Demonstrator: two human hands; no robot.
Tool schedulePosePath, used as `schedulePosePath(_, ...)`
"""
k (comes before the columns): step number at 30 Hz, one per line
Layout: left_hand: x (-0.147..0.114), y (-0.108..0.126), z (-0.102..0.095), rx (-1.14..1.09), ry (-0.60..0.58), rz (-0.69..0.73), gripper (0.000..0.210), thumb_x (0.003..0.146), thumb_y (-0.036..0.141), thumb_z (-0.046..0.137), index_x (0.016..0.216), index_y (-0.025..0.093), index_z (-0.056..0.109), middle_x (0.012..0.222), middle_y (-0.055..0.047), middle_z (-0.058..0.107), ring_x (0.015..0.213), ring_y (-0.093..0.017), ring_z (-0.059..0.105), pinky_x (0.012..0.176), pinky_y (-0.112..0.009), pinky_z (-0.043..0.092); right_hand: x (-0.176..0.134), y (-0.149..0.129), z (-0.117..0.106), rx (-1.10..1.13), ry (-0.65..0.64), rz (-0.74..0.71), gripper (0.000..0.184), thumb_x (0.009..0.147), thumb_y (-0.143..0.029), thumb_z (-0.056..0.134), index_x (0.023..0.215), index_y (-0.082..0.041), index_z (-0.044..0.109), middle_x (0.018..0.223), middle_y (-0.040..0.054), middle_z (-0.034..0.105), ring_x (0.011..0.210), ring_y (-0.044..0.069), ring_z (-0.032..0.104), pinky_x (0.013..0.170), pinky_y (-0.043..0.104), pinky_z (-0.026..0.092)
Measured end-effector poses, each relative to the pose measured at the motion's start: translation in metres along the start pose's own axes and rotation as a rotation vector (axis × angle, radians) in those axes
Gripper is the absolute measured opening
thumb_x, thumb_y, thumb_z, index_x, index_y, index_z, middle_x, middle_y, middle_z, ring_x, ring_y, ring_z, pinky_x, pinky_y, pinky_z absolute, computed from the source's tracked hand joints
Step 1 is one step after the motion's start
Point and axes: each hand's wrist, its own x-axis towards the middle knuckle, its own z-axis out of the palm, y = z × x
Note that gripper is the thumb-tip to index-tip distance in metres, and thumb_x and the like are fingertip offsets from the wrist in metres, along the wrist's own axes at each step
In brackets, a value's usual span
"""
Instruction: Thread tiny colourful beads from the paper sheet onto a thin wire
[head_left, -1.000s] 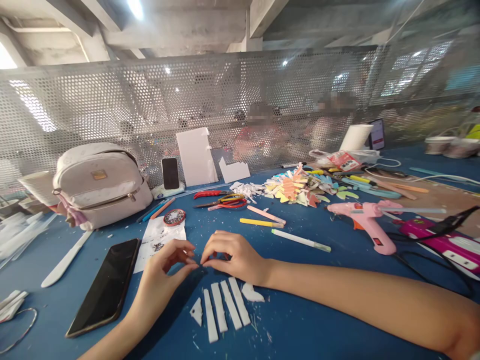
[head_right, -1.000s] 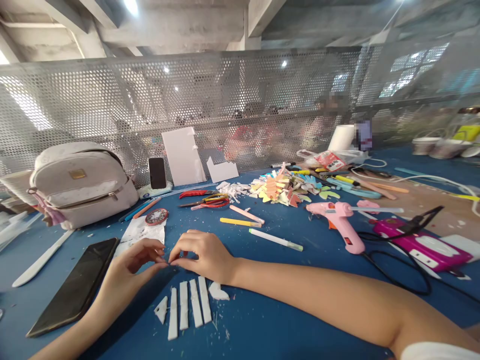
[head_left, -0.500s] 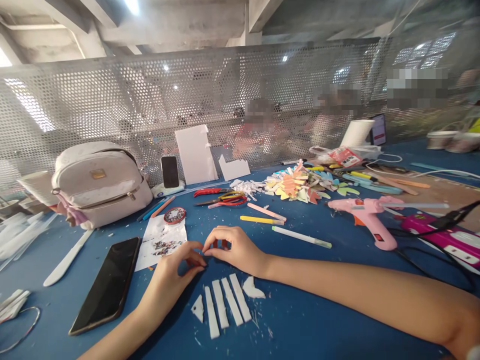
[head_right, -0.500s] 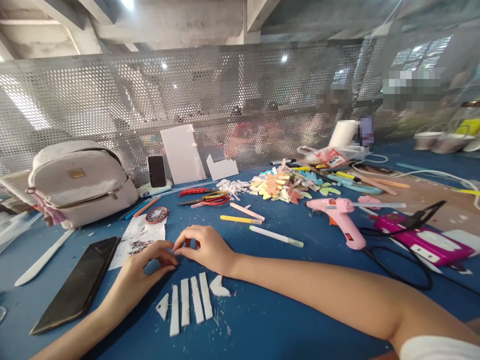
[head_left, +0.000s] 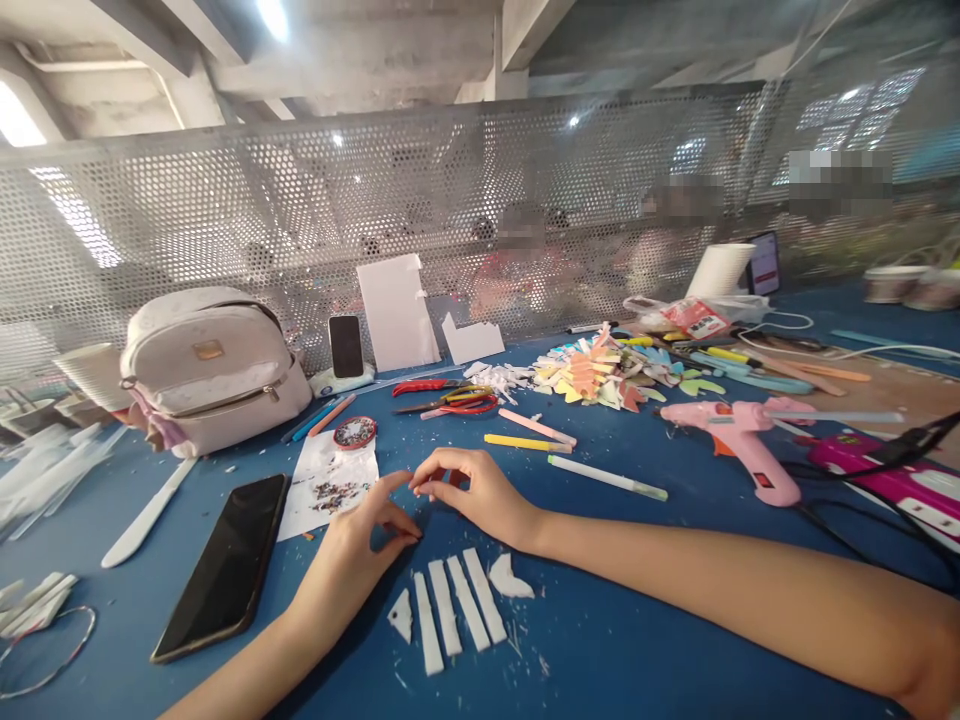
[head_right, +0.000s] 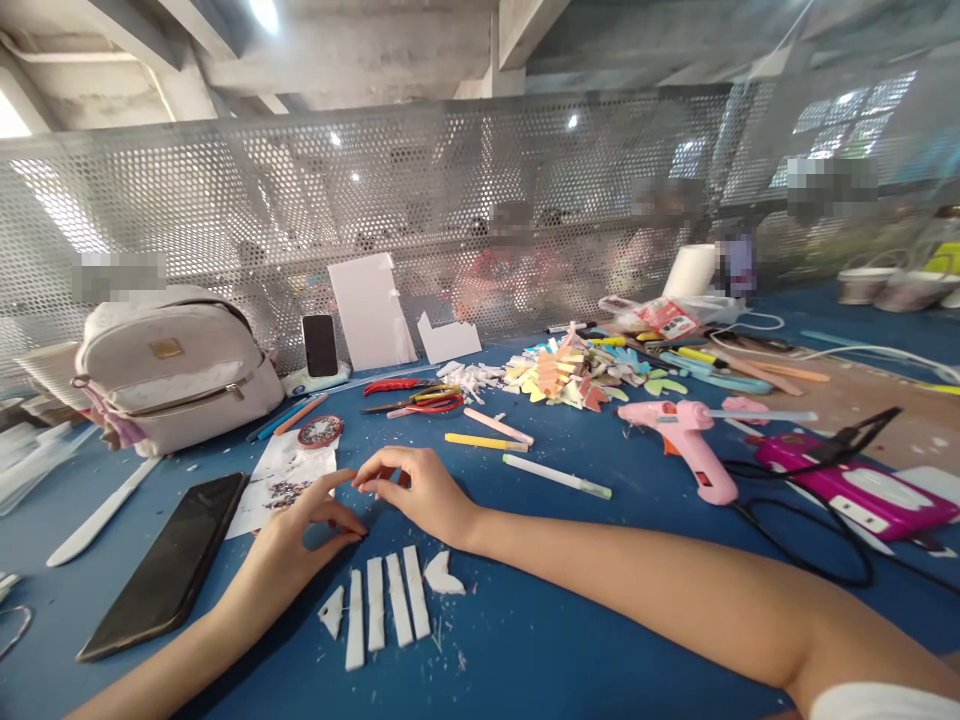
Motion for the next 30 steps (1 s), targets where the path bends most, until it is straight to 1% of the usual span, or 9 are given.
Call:
schedulePosePath(8, -0.004, -0.002, 0.000, 0.117, -0.002, 0.084, 0.058, 0.086, 0.011, 0.055, 0.138, 0.032, 0.040, 0.082, 0.003, 0.073, 0.080, -0.018, 0.071, 0.081, -0.030, 0.052, 0.000, -0.003, 0.000, 0.007, 0.001, -0.016, 0.019, 0.086, -0.008, 0.055, 0.090, -0.017, 0.071, 0.092, 0.0025, 0.072, 0.080, 0.014, 0.065, 0.065, 0.021, 0.047)
schedulePosePath(12, -0.005, 0.000, 0.001, 0.090, 0.026, 0.100, 0.057, 0.086, 0.013, 0.053, 0.137, 0.033, 0.037, 0.081, 0.004, 0.074, 0.079, -0.018, 0.069, 0.080, -0.032, 0.051, 0.000, -0.003, 0.000, 0.022, -0.012, -0.002, 0.022, 0.087, -0.009, 0.053, 0.093, -0.018, 0.072, 0.092, 0.0025, 0.072, 0.080, 0.014, 0.066, 0.067, 0.021, 0.049)
schedulePosePath(15, -0.003, 0.004, 0.000, -0.061, 0.117, 0.032, 0.054, 0.084, 0.017, 0.060, 0.131, 0.032, 0.039, 0.077, 0.005, 0.075, 0.073, -0.018, 0.068, 0.077, -0.031, 0.050, -0.001, -0.001, 0.000, 0.043, -0.020, 0.027, 0.022, 0.088, -0.010, 0.054, 0.093, -0.019, 0.074, 0.091, 0.0028, 0.072, 0.075, 0.014, 0.065, 0.060, 0.020, 0.048)
schedulePosePath(18, 0.002, 0.005, -0.002, -0.343, 0.194, -0.063, 0.057, 0.079, 0.020, 0.068, 0.127, 0.028, 0.039, 0.071, 0.005, 0.075, 0.067, -0.018, 0.070, 0.072, -0.030, 0.052, -0.001, 0.003, 0.000, 0.086, -0.047, 0.055, 0.023, 0.091, -0.014, 0.052, 0.096, -0.020, 0.074, 0.092, 0.0032, 0.074, 0.073, 0.014, 0.065, 0.051, 0.018, 0.045)
schedulePosePath(20, 0.005, 0.004, -0.003, -0.494, 0.212, -0.113, 0.057, 0.076, 0.022, 0.072, 0.123, 0.026, 0.040, 0.069, 0.004, 0.075, 0.065, -0.019, 0.073, 0.064, -0.027, 0.052, -0.001, 0.005, 0.000, 0.107, -0.061, 0.060, 0.023, 0.092, -0.016, 0.051, 0.099, -0.020, 0.073, 0.092, 0.0036, 0.074, 0.073, 0.015, 0.067, 0.047, 0.017, 0.043)
schedulePosePath(22, 0.008, 0.001, -0.004, -0.576, 0.219, -0.136, 0.057, 0.074, 0.024, 0.075, 0.119, 0.025, 0.041, 0.069, 0.002, 0.075, 0.064, -0.019, 0.074, 0.054, -0.022, 0.049, -0.001, 0.006, 0.001, 0.126, -0.054, 0.055, 0.019, 0.093, -0.019, 0.052, 0.101, -0.020, 0.070, 0.093, 0.0041, 0.075, 0.074, 0.015, 0.069, 0.048, 0.017, 0.044)
schedulePosePath(24, 0.009, -0.002, -0.004, -0.621, 0.223, -0.142, 0.057, 0.072, 0.025, 0.077, 0.118, 0.024, 0.042, 0.070, 0.002, 0.074, 0.065, -0.020, 0.075, 0.052, -0.020, 0.048, -0.001, 0.006, 0.001, 0.164, -0.052, 0.073, 0.016, 0.095, -0.021, 0.052, 0.107, -0.020, 0.063, 0.095, 0.0045, 0.076, 0.073, 0.015, 0.071, 0.047, 0.017, 0.044)
schedulePosePath(26, 0.009, -0.005, -0.003, -0.652, 0.226, -0.147, 0.057, 0.072, 0.025, 0.078, 0.117, 0.024, 0.044, 0.071, 0.002, 0.074, 0.067, -0.019, 0.075, 0.056, -0.022, 0.052, -0.001, 0.005, 0.001, 0.183, -0.056, 0.082, 0.014, 0.095, -0.022, 0.052, 0.107, -0.020, 0.059, 0.097, 0.0047, 0.076, 0.074, 0.015, 0.072, 0.049, 0.018, 0.045)
schedulePosePath(30, 0.009, -0.006, -0.003, -0.686, 0.213, -0.167, 0.055, 0.071, 0.025, 0.080, 0.115, 0.023, 0.047, 0.072, 0.002, 0.074, 0.069, -0.018, 0.075, 0.064, -0.025, 0.057, -0.002, 0.002, 0.001, 0.192, -0.050, 0.071, 0.004, 0.093, -0.020, 0.057, 0.092, -0.018, 0.061, 0.091, 0.0043, 0.076, 0.075, 0.016, 0.073, 0.063, 0.022, 0.051)
